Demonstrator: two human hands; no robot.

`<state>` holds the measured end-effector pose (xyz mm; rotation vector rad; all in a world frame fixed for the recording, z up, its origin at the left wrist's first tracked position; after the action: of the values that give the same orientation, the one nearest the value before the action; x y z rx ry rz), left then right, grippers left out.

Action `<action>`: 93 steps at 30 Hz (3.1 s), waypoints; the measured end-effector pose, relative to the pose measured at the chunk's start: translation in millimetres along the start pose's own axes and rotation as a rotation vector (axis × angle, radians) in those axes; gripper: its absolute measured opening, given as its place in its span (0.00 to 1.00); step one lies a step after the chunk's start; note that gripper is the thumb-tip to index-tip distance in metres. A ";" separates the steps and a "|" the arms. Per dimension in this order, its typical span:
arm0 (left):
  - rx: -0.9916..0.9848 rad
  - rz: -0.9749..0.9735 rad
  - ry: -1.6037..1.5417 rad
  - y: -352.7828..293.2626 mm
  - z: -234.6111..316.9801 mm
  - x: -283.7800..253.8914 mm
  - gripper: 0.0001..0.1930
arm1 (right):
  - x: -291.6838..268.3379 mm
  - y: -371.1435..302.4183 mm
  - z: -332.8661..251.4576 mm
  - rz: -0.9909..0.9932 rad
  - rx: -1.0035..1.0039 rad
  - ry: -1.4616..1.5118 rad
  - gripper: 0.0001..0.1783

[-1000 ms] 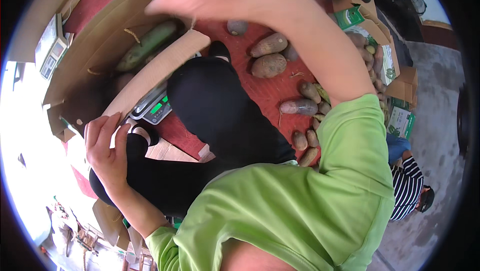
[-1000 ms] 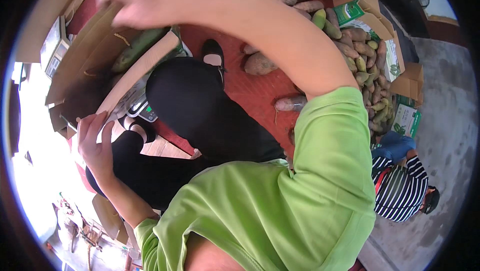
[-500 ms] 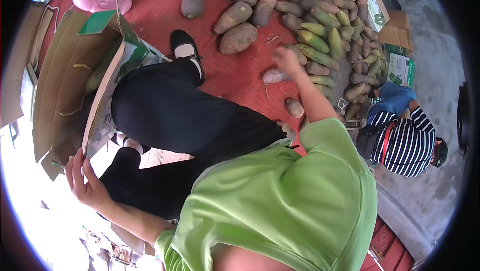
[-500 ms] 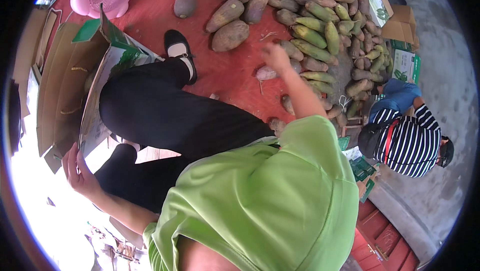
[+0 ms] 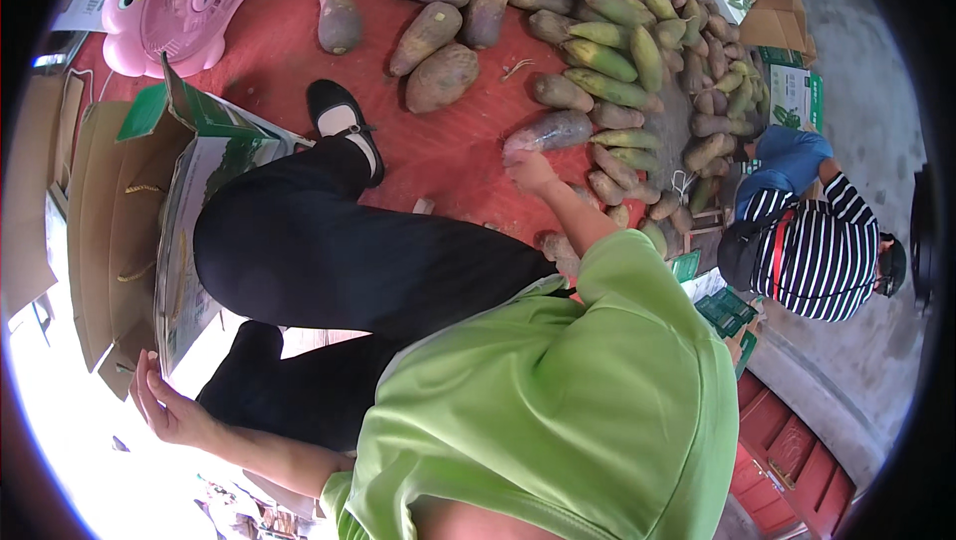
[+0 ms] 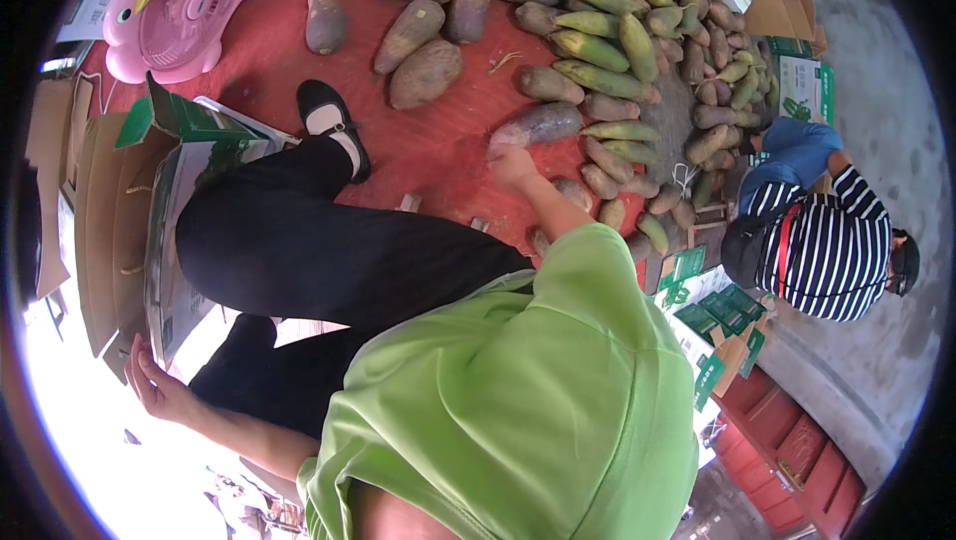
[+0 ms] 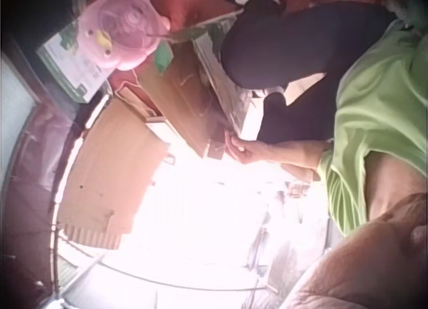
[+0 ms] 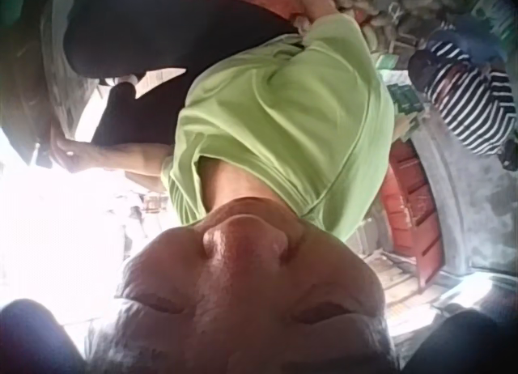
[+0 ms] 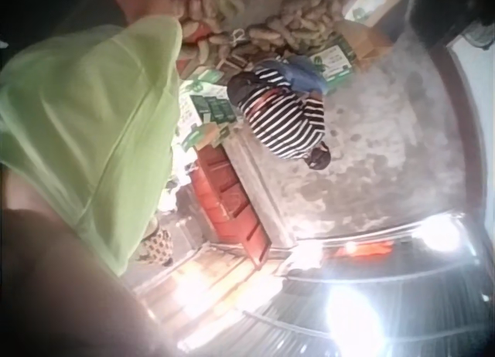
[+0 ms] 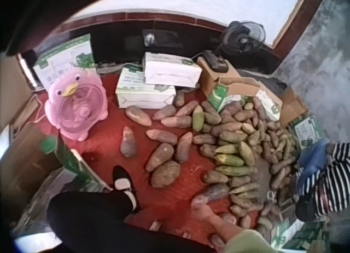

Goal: The recorder is sorting and packing green radishes/sweet potatoes into cardboard boxes, using a scale to weigh the packages.

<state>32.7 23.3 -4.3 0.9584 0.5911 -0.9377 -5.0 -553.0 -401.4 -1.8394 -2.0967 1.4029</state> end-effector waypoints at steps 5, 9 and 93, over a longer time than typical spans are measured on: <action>-0.034 0.060 0.044 -1.2 7.9 -0.4 0.14 | -39.1 -16.2 62.6 0.317 0.402 0.214 0.12; -0.045 0.120 0.120 -3.8 -0.3 -5.9 0.13 | -64.3 -11.3 95.2 0.561 0.483 0.442 0.17; 0.048 0.053 0.192 3.2 -5.8 3.8 0.18 | 129.1 42.1 -79.1 -0.200 0.667 1.537 0.11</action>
<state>37.2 27.6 -8.7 1.1094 0.7038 -0.8213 31.4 -407.0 -446.8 -1.4274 -0.8075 0.2144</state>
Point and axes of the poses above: each hand's wrist, its own y-axis towards the middle knuckle, its own x-axis out of the palm, z = x × y, the point moved 3 cm from there along y, towards the middle knuckle
